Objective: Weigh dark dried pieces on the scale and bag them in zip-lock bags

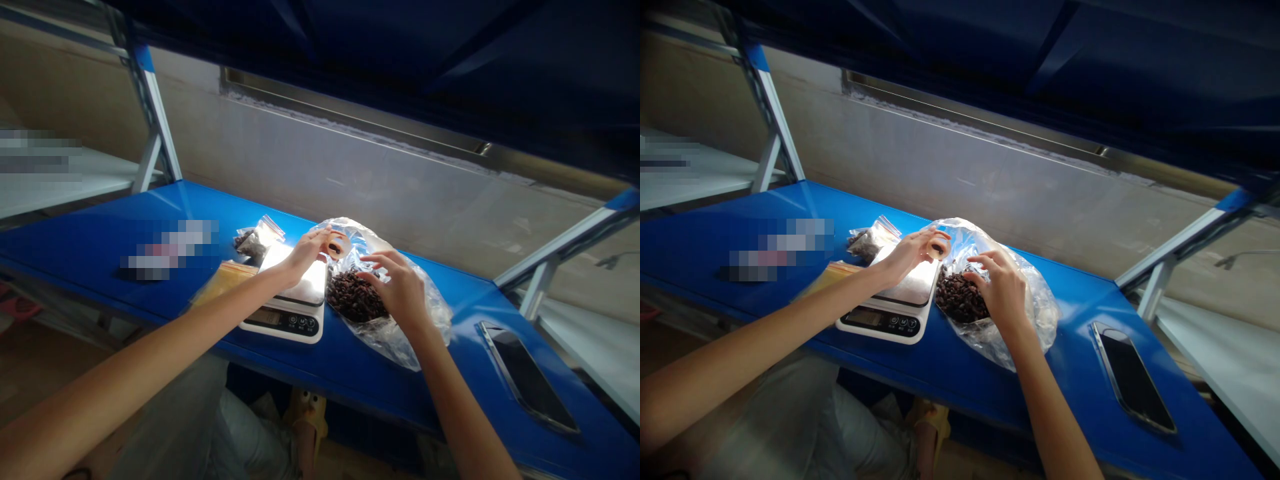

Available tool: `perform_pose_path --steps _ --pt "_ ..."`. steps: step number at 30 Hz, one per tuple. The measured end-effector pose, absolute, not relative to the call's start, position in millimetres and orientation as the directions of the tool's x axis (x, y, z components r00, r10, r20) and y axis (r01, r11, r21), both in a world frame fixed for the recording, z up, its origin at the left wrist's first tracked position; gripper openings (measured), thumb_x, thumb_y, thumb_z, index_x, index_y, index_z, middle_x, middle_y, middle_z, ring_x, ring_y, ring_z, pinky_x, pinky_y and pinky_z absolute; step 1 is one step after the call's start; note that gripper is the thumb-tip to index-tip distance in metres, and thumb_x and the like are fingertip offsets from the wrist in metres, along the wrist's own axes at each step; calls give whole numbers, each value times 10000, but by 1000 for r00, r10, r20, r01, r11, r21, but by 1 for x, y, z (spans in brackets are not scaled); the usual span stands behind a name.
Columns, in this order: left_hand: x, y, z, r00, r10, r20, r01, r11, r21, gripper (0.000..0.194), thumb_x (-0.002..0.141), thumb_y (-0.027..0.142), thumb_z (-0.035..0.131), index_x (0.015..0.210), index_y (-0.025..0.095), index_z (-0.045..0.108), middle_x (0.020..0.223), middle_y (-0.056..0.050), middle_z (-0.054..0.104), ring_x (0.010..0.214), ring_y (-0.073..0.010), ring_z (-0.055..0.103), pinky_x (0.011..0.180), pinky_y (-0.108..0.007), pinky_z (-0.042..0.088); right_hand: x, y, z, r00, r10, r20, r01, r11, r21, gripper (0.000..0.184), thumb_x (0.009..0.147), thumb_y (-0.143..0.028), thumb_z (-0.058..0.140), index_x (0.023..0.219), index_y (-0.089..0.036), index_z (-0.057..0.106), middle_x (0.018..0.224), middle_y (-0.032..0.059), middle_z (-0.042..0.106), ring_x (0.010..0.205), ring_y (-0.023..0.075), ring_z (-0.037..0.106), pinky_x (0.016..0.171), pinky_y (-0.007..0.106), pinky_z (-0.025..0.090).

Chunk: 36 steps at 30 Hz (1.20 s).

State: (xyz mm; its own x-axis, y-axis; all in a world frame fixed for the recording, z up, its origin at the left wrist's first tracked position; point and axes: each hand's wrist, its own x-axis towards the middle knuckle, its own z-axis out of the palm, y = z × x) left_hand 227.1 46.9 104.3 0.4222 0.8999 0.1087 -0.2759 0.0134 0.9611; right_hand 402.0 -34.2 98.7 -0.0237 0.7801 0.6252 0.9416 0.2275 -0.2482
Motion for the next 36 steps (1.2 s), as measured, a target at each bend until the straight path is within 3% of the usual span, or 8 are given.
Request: perform_pose_path --steps 4,7,13,18,26,33,36 --pt "227 44 107 440 889 127 -198 -41 979 306 903 378 493 825 145 677 776 -48 652 601 -83 539 503 -197 342 390 -40 104 -17 667 745 888 353 -296 233 893 -404 543 879 -234 702 792 18 658 616 123 595 606 253 466" --pt "230 40 110 476 867 146 -172 -72 983 297 899 382 509 822 151 678 709 -29 632 597 -83 530 514 -194 348 384 -43 102 -116 724 680 907 356 -224 305 917 -430 487 999 -248 718 725 2 645 530 93 545 516 221 397" --pt "238 36 115 486 854 187 -158 -125 980 306 888 390 522 777 144 667 722 -35 641 634 -97 556 559 -216 386 382 -42 94 -117 831 544 965 225 -136 401 896 -465 493 1215 -269 635 524 -57 624 405 96 532 468 225 318" --pt "242 35 117 462 860 217 -167 -156 974 290 907 351 495 784 147 661 619 -9 577 619 -102 532 545 -212 368 382 -41 95 -112 836 537 960 231 -159 370 885 -474 498 1120 -255 681 531 -58 645 397 95 549 461 223 333" --pt "245 41 120 394 899 190 -169 -133 977 281 916 357 488 859 144 663 665 -10 597 583 -87 514 550 -214 357 386 -40 92 -62 712 700 973 199 -116 304 890 -431 500 1015 -282 734 552 -42 675 442 89 577 485 207 343" --pt "247 40 117 403 902 157 -176 -92 980 260 907 357 505 896 144 655 665 -8 600 578 -75 521 514 -186 356 385 -40 95 -18 706 708 966 194 -169 278 868 -411 536 1023 -269 717 565 -49 684 412 78 557 465 202 351" --pt "244 37 115 409 898 164 -201 -87 976 235 886 352 542 912 148 655 742 -16 624 630 -75 547 548 -184 380 384 -41 96 7 717 697 950 212 -228 237 848 -429 562 892 -247 705 578 -45 678 423 81 566 467 205 379"
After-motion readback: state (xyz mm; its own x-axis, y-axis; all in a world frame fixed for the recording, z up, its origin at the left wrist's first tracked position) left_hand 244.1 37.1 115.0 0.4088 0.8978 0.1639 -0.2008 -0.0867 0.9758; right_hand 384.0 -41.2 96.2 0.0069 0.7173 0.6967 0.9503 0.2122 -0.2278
